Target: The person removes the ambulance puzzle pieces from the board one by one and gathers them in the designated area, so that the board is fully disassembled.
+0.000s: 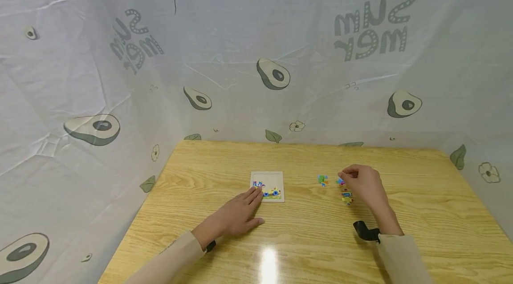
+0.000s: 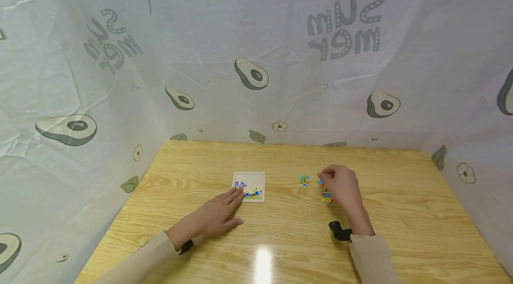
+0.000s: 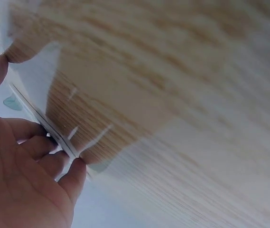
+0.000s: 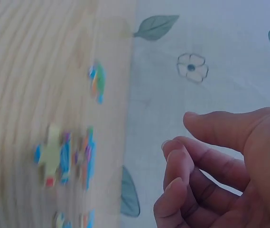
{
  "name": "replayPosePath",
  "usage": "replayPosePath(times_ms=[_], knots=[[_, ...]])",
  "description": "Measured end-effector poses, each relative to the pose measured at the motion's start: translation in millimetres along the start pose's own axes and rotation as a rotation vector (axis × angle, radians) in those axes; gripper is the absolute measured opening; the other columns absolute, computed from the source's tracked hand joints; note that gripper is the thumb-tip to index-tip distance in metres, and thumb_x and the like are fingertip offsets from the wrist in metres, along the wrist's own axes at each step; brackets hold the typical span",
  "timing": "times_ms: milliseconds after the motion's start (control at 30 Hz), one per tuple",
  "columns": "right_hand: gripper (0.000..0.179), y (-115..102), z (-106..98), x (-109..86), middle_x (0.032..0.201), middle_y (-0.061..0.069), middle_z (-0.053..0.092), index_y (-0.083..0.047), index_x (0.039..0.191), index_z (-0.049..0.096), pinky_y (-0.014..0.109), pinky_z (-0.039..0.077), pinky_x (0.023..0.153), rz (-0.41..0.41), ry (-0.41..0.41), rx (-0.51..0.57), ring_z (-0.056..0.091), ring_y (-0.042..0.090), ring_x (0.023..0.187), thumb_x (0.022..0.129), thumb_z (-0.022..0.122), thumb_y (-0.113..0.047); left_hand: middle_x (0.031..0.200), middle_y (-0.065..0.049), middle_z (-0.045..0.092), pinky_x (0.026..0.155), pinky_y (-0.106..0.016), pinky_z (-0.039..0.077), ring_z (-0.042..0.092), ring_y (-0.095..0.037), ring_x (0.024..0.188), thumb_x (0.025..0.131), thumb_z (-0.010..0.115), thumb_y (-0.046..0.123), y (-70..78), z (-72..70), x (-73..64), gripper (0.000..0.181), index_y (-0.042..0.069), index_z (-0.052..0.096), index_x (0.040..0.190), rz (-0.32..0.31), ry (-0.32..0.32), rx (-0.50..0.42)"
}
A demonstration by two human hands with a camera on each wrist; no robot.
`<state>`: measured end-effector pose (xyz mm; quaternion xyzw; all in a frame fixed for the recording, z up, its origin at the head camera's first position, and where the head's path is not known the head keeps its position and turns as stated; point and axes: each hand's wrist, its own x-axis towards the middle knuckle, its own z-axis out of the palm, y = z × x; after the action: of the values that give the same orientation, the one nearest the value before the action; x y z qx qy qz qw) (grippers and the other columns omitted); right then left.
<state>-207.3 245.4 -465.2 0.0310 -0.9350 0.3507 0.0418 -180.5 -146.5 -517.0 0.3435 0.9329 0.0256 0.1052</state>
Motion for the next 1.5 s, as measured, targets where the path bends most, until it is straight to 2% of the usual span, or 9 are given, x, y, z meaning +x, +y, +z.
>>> replayPosePath(times_ms=[233,500,700,800,1000,1200,1367,1500], knots=[[0.027,-23,20,12.6,0.1,0.016,0.078,-0.001,0.114,0.078,0.033,0.055,0.067,-0.056,-0.029,0.042,0.069,0.024,0.084,0.104,0.066,-0.022,0.178,-0.009,0.015,0.133,-0.046,0.029,0.016,-0.027,0.166,0.111,0.039,0.057,0.4,-0.2,1.0,0.079,0.007,0.02,0.169,-0.001,-0.005,-0.013],[0.022,-53,56,25.2,0.101,0.011,0.077,-0.004,0.112,0.078,0.037,0.057,0.078,-0.148,-0.146,0.113,0.068,0.02,0.088,0.104,0.068,-0.022,0.178,-0.01,0.015,0.133,-0.046,0.028,0.016,-0.028,0.166,0.11,0.041,0.057,0.6,-1.0,-0.2,0.079,0.008,0.02,0.169,-0.006,-0.022,-0.044],[0.018,-71,84,34.0,0.096,0.006,0.076,-0.006,0.108,0.079,0.033,0.056,0.077,-0.206,-0.207,0.126,0.065,0.014,0.083,0.103,0.069,-0.02,0.177,-0.015,0.016,0.132,-0.046,0.029,0.017,-0.031,0.166,0.111,0.045,0.053,-2.3,-2.5,0.6,0.077,0.007,0.024,0.168,0.005,0.003,-0.052],[0.017,-80,98,35.6,0.095,0.004,0.076,-0.007,0.107,0.08,0.033,0.057,0.078,-0.217,-0.238,0.137,0.064,0.012,0.083,0.102,0.069,-0.019,0.176,-0.017,0.019,0.131,-0.047,0.031,0.02,-0.033,0.165,0.11,0.047,0.052,-3.7,-3.9,1.2,0.076,0.006,0.026,0.167,0.015,0.019,-0.04],[0.013,-98,125,37.0,0.093,0.002,0.074,-0.006,0.105,0.078,0.033,0.058,0.079,-0.211,-0.301,0.158,0.064,0.011,0.083,0.1,0.072,-0.016,0.174,-0.016,0.026,0.13,-0.046,0.033,0.026,-0.034,0.163,0.11,0.045,0.055,-4.0,-5.1,-2.4,0.077,0.007,0.026,0.168,-0.007,0.005,-0.003],[0.011,-108,148,36.1,0.096,0.006,0.072,-0.002,0.104,0.077,0.037,0.058,0.083,-0.219,-0.302,0.113,0.062,0.014,0.085,0.096,0.074,-0.01,0.173,-0.018,0.027,0.131,-0.046,0.033,0.029,-0.037,0.162,0.11,0.043,0.055,0.3,-5.4,-8.5,0.077,0.006,0.026,0.167,-0.005,0.023,0.024],[0.022,-109,162,35.6,0.104,0.01,0.07,0.001,0.11,0.076,0.044,0.054,0.09,-0.241,-0.292,0.024,0.059,0.02,0.091,0.093,0.077,-0.011,0.173,-0.017,0.028,0.13,-0.044,0.033,0.029,-0.034,0.162,0.11,0.043,0.056,4.5,-3.6,-12.2,0.078,0.005,0.027,0.167,-0.002,0.019,0.048],[0.03,-111,168,34.1,0.106,0.013,0.068,0.003,0.114,0.075,0.045,0.053,0.09,-0.249,-0.286,-0.017,0.059,0.024,0.095,0.09,0.082,-0.014,0.174,-0.016,0.027,0.13,-0.043,0.034,0.029,-0.032,0.162,0.11,0.043,0.055,7.2,-3.9,-15.0,0.077,0.004,0.029,0.166,-0.011,-0.005,0.043]])
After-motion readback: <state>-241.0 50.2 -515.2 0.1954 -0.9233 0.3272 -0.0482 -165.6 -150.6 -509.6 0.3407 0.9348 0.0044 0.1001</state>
